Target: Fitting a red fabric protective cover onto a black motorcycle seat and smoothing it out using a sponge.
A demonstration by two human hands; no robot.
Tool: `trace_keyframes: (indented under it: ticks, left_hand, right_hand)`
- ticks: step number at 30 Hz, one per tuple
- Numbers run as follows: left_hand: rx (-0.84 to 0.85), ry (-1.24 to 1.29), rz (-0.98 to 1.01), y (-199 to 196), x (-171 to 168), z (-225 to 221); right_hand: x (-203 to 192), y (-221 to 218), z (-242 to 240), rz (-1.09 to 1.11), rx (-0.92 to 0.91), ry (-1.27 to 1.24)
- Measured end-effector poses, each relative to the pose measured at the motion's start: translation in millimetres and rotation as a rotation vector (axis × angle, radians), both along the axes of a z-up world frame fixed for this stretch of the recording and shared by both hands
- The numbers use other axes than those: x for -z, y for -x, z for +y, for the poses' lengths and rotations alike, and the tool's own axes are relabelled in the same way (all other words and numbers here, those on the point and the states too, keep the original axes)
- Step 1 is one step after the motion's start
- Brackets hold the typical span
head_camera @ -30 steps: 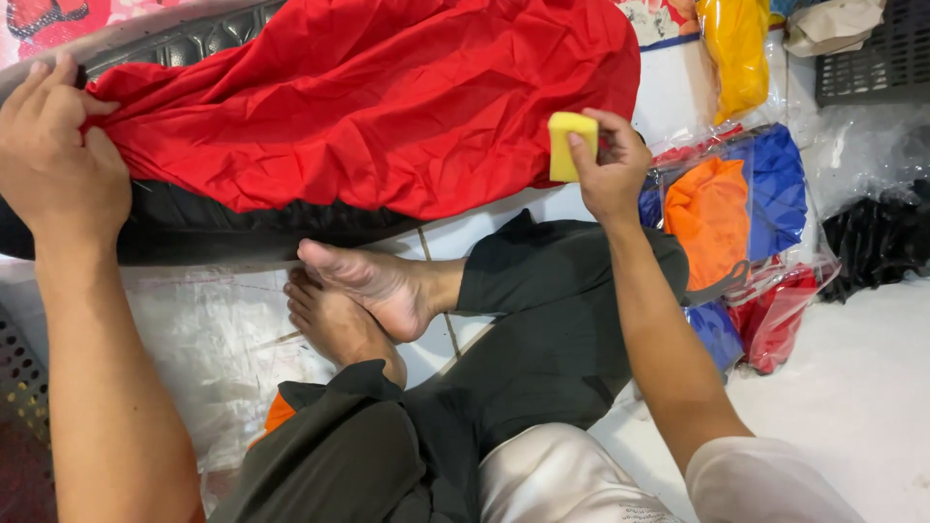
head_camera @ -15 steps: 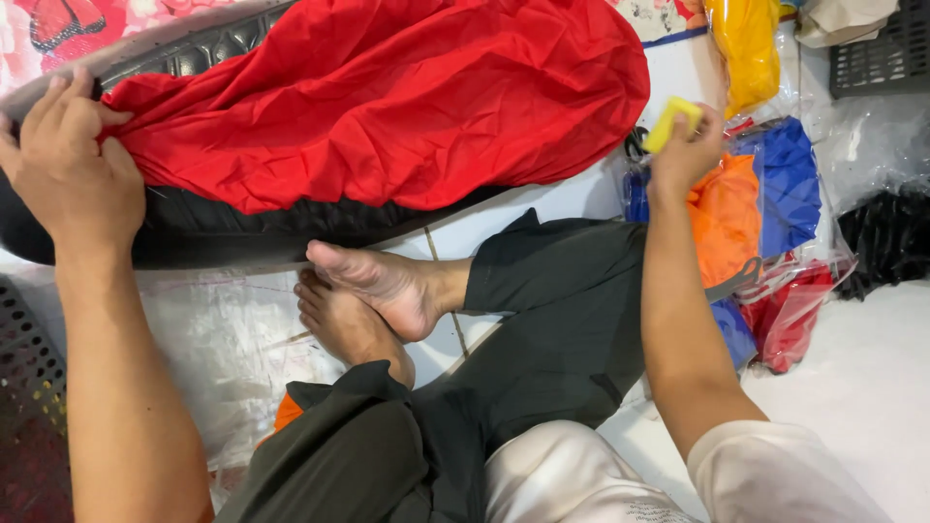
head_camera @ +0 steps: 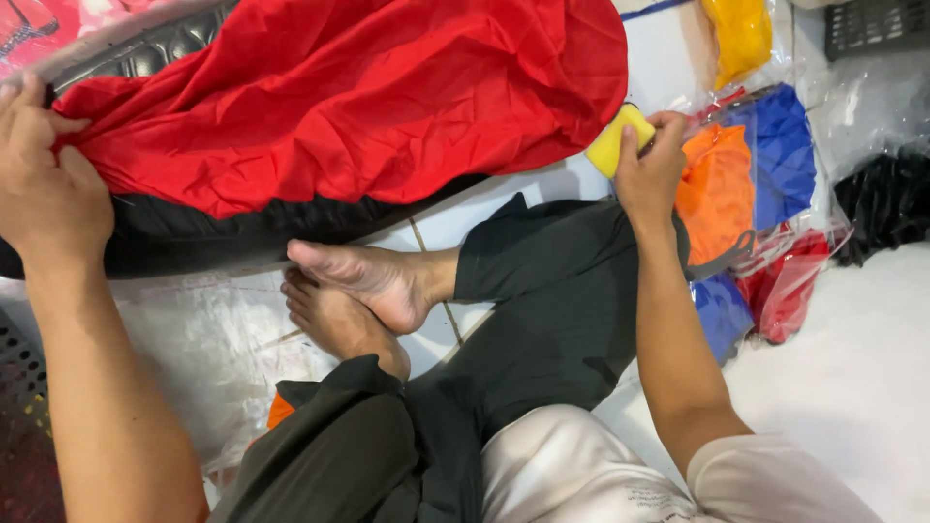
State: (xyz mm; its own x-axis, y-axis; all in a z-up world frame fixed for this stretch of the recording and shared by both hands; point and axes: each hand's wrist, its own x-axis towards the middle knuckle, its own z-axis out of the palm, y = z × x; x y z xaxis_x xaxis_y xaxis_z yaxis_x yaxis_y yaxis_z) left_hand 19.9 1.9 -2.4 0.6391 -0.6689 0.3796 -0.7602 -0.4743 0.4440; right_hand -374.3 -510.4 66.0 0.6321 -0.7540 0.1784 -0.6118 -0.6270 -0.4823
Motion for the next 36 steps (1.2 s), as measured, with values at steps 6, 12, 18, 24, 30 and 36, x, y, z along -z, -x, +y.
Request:
trace_keyframes:
  ticks: [6, 12, 18, 24, 30, 36]
  left_hand:
    - [-0.149, -0.109, -0.12, -3, 15, 7]
    - [-0.154, -0.086, -0.154, -1, 11, 2]
    - [-0.193, -0.079, -0.11, 0, 13, 1]
    - [-0.127, -0.1, -0.202, -6, 21, 10]
    - [-0.029, 0.071, 0.067, -2, 16, 1]
    - [-0.024, 0.082, 0.219, 3, 4, -5]
  right_hand:
    - [25, 13, -5, -0.019, 0.193, -0.099]
    - [10, -96, 170, -0.111, -0.674, -0.227]
    - [-50, -102, 264, -0.171, -0.819, -0.323]
    - [36, -73, 37, -0.101, -0.165, -0.289]
    - [-7, -79, -23, -0.372, 0.091, -0.341]
    - [56, -66, -161, 0.068, 0.207, 0.195]
